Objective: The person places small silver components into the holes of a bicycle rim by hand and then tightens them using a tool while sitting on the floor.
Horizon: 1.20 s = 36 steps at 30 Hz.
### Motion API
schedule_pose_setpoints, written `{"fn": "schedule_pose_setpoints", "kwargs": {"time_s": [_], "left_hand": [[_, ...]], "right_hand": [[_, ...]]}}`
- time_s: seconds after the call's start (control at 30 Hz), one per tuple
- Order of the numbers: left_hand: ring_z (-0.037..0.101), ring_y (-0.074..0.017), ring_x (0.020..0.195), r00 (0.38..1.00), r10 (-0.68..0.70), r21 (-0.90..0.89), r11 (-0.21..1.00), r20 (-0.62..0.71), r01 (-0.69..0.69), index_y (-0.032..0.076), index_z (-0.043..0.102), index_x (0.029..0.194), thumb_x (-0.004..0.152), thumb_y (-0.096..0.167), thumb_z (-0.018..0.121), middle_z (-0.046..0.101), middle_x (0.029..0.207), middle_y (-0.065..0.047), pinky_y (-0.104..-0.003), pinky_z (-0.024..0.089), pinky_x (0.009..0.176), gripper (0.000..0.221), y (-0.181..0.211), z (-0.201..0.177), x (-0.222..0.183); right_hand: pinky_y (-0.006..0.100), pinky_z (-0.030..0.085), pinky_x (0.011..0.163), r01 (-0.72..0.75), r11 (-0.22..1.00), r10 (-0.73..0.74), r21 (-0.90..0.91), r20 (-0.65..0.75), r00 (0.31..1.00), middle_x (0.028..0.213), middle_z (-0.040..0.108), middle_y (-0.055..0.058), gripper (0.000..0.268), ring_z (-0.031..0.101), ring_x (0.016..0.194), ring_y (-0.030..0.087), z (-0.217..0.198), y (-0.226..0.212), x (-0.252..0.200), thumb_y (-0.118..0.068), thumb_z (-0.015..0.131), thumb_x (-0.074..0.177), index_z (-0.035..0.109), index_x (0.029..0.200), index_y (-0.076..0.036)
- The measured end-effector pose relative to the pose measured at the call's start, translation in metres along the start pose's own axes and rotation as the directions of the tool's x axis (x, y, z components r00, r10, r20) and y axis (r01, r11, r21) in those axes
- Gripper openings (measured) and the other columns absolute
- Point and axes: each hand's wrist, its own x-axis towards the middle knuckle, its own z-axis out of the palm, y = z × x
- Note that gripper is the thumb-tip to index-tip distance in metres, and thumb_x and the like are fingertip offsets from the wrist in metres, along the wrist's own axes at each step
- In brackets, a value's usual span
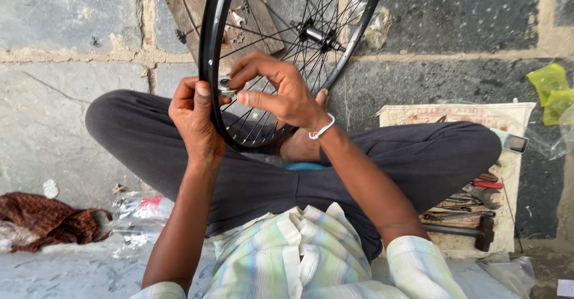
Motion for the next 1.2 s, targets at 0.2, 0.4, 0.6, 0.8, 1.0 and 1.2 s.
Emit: {"fn": "schedule_pose_setpoints", "kwargs": {"time_s": [0.2, 0.4, 0.6, 0.8, 1.0, 1.2], "left_hand": [[0.067, -0.0104, 0.082, 0.999, 0.013, 0.020, 1.000, 0.038, -0.014, -0.001, 0.071, 0.113, 0.099, 0.034, 0.075, 0.072, 0.100, -0.005, -0.027, 0.059, 0.078, 0.038, 0.002, -0.003, 0.007], [0.068, -0.0110, 0.088, 0.998, -0.004, -0.028, 1.000, 0.065, 0.006, 0.001, 0.070, 0.114, 0.098, 0.030, 0.077, 0.072, 0.101, -0.005, -0.027, 0.058, 0.081, 0.034, 0.008, -0.004, 0.010], [0.065, -0.0105, 0.083, 0.999, 0.008, -0.033, 0.999, 0.039, -0.007, 0.002, 0.067, 0.104, 0.098, 0.029, 0.081, 0.070, 0.094, -0.005, -0.024, 0.054, 0.076, 0.031, 0.000, -0.006, 0.006], [0.065, -0.0108, 0.079, 0.999, -0.033, -0.049, 0.998, 0.041, 0.035, 0.003, 0.067, 0.100, 0.098, 0.030, 0.079, 0.069, 0.090, -0.004, -0.027, 0.057, 0.076, 0.029, -0.001, -0.002, 0.005], [0.062, -0.0080, 0.086, 0.989, -0.055, -0.030, 0.998, 0.138, 0.060, -0.003, 0.073, 0.117, 0.102, 0.029, 0.077, 0.072, 0.100, -0.004, -0.022, 0.050, 0.078, 0.035, 0.008, -0.005, 0.005], [0.063, -0.0071, 0.084, 0.995, -0.055, 0.056, 0.997, 0.080, 0.051, 0.000, 0.073, 0.113, 0.099, 0.033, 0.074, 0.072, 0.099, -0.003, -0.023, 0.051, 0.073, 0.036, 0.007, 0.007, 0.005]], "right_hand": [[0.037, 0.061, 0.099, -0.006, 0.998, 0.005, -0.067, -0.016, 1.000, 0.120, 0.064, 0.006, 0.040, 0.069, 0.113, 0.021, 0.000, 0.012, -0.009, -0.006, 0.077, 0.095, 0.063, 0.133, -0.003], [0.040, 0.054, 0.092, 0.095, 0.731, -0.156, -0.676, -0.030, 0.987, 0.112, 0.069, 0.012, 0.041, 0.068, 0.106, 0.026, 0.030, 0.013, 0.005, 0.000, 0.072, 0.096, 0.062, 0.135, 0.000], [0.044, 0.045, 0.087, 0.161, 0.869, -0.206, -0.468, -0.046, 0.978, 0.094, 0.073, 0.011, 0.052, 0.069, 0.089, 0.027, 0.026, 0.016, 0.004, -0.003, 0.070, 0.076, 0.063, 0.128, 0.002], [0.036, 0.062, 0.086, 0.131, 0.860, -0.207, -0.493, -0.103, 0.973, 0.105, 0.070, 0.015, 0.022, 0.074, 0.095, 0.028, 0.020, 0.016, 0.004, 0.003, 0.063, 0.089, 0.059, 0.111, -0.001], [0.047, 0.059, 0.098, 0.302, 0.573, -0.517, -0.762, -0.050, 0.854, 0.119, 0.063, 0.024, 0.026, 0.071, 0.104, 0.036, 0.031, 0.007, -0.012, -0.006, 0.074, 0.092, 0.057, 0.109, 0.002], [0.043, 0.059, 0.100, 0.231, 0.639, -0.420, -0.734, -0.081, 0.904, 0.114, 0.063, 0.018, 0.023, 0.069, 0.106, 0.033, 0.028, 0.007, -0.013, 0.000, 0.077, 0.097, 0.058, 0.110, 0.005]]}}
